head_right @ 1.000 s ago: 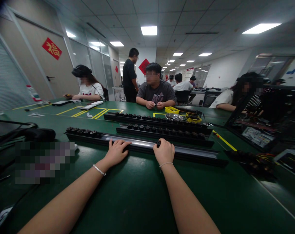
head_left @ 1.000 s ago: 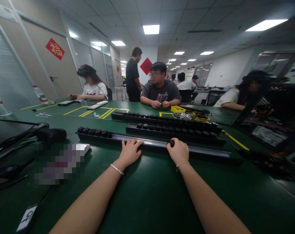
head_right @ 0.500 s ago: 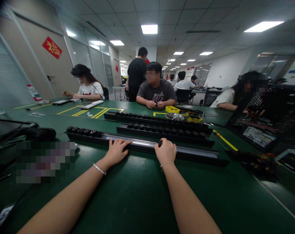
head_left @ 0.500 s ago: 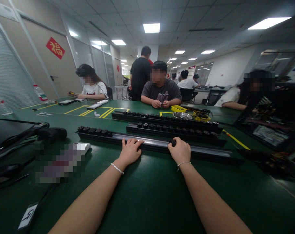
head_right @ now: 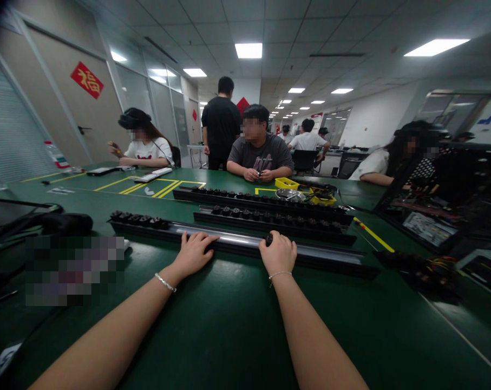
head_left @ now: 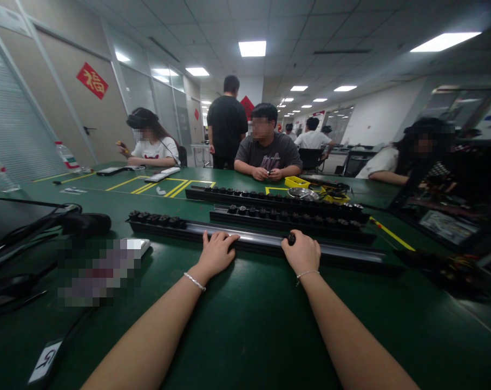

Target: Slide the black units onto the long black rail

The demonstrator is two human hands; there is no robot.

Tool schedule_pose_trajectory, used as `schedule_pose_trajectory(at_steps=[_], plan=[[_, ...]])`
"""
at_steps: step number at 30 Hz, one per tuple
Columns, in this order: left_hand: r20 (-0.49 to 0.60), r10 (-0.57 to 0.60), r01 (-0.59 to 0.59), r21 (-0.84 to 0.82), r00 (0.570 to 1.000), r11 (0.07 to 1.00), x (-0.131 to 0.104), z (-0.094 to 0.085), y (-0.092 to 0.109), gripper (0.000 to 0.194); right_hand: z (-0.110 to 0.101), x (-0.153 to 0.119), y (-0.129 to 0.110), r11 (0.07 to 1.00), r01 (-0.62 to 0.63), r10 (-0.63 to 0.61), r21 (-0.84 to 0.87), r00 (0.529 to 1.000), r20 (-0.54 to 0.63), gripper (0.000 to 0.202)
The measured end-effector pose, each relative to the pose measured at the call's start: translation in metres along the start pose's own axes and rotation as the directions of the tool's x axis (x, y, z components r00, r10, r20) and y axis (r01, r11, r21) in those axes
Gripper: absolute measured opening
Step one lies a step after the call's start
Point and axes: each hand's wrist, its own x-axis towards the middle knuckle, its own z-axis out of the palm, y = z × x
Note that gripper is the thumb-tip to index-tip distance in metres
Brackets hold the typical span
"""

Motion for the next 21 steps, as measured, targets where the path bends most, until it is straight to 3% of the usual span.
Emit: schedule_pose_trajectory(at_steps=[21], plan=[[0.015,-0.002,0.002,0.001,1.0,1.0,0.001,0.0004,-0.0003,0.043,-0.003,0.0005,0.0032,0.998,-0.055,0.055,0.017,0.998,0.021,0.037]])
